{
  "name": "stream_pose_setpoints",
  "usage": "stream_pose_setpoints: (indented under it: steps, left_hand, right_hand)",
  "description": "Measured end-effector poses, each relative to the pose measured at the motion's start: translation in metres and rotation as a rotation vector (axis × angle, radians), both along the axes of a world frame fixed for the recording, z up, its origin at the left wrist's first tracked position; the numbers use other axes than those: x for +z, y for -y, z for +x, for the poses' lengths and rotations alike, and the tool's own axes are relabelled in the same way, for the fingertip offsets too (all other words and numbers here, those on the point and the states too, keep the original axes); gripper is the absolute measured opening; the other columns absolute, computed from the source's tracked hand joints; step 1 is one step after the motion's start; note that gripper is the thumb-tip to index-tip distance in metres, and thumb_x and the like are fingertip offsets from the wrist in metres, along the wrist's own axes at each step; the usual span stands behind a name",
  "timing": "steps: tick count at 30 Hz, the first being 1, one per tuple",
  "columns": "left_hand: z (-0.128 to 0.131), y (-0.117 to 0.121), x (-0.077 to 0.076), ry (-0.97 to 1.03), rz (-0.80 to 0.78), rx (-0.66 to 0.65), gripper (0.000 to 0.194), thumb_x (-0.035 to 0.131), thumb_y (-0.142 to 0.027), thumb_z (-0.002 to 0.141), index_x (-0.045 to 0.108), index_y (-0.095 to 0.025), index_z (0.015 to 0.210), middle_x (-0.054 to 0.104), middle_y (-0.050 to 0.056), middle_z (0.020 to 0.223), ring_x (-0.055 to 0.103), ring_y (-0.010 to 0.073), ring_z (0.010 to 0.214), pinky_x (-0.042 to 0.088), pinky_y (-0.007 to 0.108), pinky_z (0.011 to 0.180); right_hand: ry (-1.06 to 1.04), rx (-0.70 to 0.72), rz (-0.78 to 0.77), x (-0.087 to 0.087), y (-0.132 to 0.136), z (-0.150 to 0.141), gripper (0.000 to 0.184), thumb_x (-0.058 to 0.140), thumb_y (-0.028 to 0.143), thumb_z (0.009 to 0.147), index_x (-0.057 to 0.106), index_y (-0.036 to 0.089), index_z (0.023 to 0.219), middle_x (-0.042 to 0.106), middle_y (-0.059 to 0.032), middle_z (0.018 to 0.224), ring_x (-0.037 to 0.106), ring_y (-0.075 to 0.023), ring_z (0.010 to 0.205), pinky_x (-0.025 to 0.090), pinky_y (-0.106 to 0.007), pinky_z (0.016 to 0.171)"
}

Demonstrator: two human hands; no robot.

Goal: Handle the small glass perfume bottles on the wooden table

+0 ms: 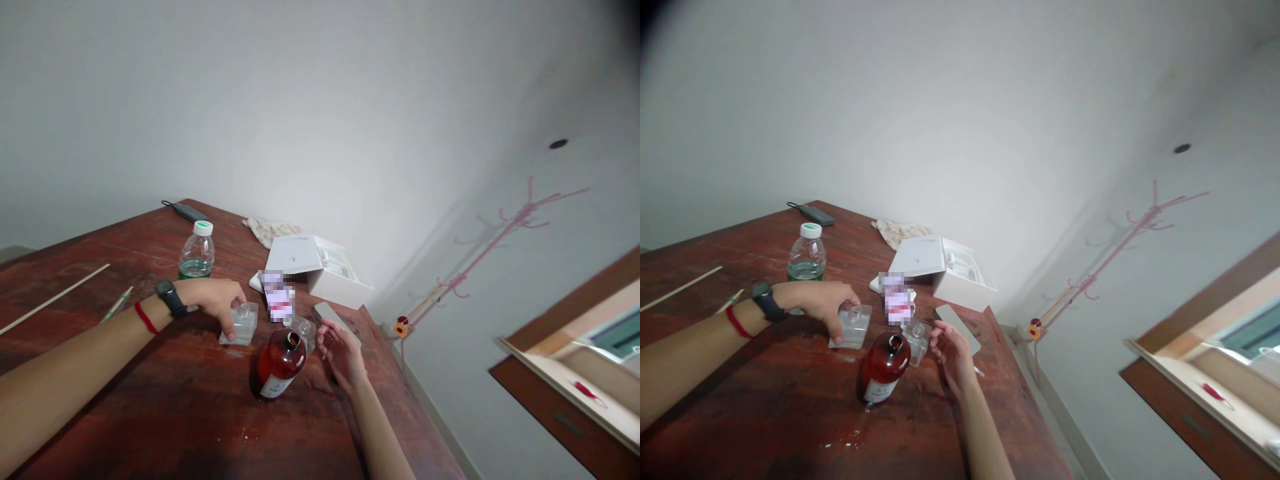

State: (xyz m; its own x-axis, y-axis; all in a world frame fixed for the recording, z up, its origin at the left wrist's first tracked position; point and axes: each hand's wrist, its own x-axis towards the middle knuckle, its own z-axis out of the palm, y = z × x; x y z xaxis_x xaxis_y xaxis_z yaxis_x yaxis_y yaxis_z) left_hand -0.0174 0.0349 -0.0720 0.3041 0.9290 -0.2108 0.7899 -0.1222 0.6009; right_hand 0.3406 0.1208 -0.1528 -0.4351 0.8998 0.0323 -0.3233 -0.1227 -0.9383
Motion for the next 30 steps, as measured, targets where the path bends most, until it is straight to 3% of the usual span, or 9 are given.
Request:
stream_pose_setpoints:
  steps: [8, 15, 23, 26, 30]
  left_hand:
    - [-0.002, -0.001, -0.003, 0.048, -0.019, -0.015, 0.036, 0.09, -0.043, 0.054, 0.078, -0.021, 0.079, 0.075, 0.001, 0.074, 0.063, 0.023, 0.065, 0.039, 0.027, 0.055]
    - [-0.002, 0.0, 0.001, 0.019, -0.037, -0.023, 0.035, 0.089, -0.043, 0.058, 0.075, -0.02, 0.08, 0.073, 0.0, 0.072, 0.063, 0.024, 0.067, 0.036, 0.027, 0.055]
    - [-0.002, -0.002, 0.003, -0.013, -0.084, -0.012, 0.041, 0.089, -0.046, 0.059, 0.075, -0.021, 0.088, 0.076, 0.0, 0.08, 0.069, 0.0279, 0.078, 0.045, 0.029, 0.063]
    - [-0.001, -0.001, 0.005, -0.016, -0.097, -0.012, 0.041, 0.088, -0.046, 0.062, 0.076, -0.021, 0.091, 0.078, 0.001, 0.084, 0.071, 0.0294, 0.083, 0.048, 0.03, 0.068]
    - [0.002, 0.0, 0.009, -0.008, -0.119, -0.03, 0.043, 0.088, -0.048, 0.064, 0.076, -0.02, 0.095, 0.08, 0.002, 0.091, 0.073, 0.0306, 0.089, 0.052, 0.031, 0.074]
  right_hand:
    - [-0.018, 0.016, -0.001, 0.001, 0.0, 0.001, 0.039, 0.095, 0.052, 0.076, 0.085, 0.024, 0.101, 0.078, -0.0017, 0.086, 0.068, -0.0168, 0.072, 0.055, -0.026, 0.063]
    - [-0.085, -0.008, -0.01, 0.007, 0.0, -0.004, 0.055, 0.085, 0.075, 0.078, 0.084, 0.021, 0.09, 0.077, -0.0038, 0.077, 0.066, -0.0152, 0.065, 0.055, -0.025, 0.06]
    - [-0.114, -0.053, -0.003, 0.008, -0.001, -0.007, 0.058, 0.078, 0.079, 0.083, 0.085, 0.021, 0.09, 0.077, -0.005, 0.075, 0.066, -0.0165, 0.062, 0.053, -0.027, 0.057]
    - [-0.119, -0.088, 0.013, 0.008, -0.001, -0.008, 0.064, 0.075, 0.084, 0.082, 0.084, 0.02, 0.076, 0.078, -0.0081, 0.075, 0.067, -0.018, 0.063, 0.053, -0.029, 0.058]
    - [-0.14, -0.185, 0.065, 0.004, -0.004, -0.009, 0.07, 0.079, 0.08, 0.081, 0.069, 0.02, 0.045, 0.077, -0.0091, 0.071, 0.065, -0.0165, 0.063, 0.052, -0.029, 0.061]
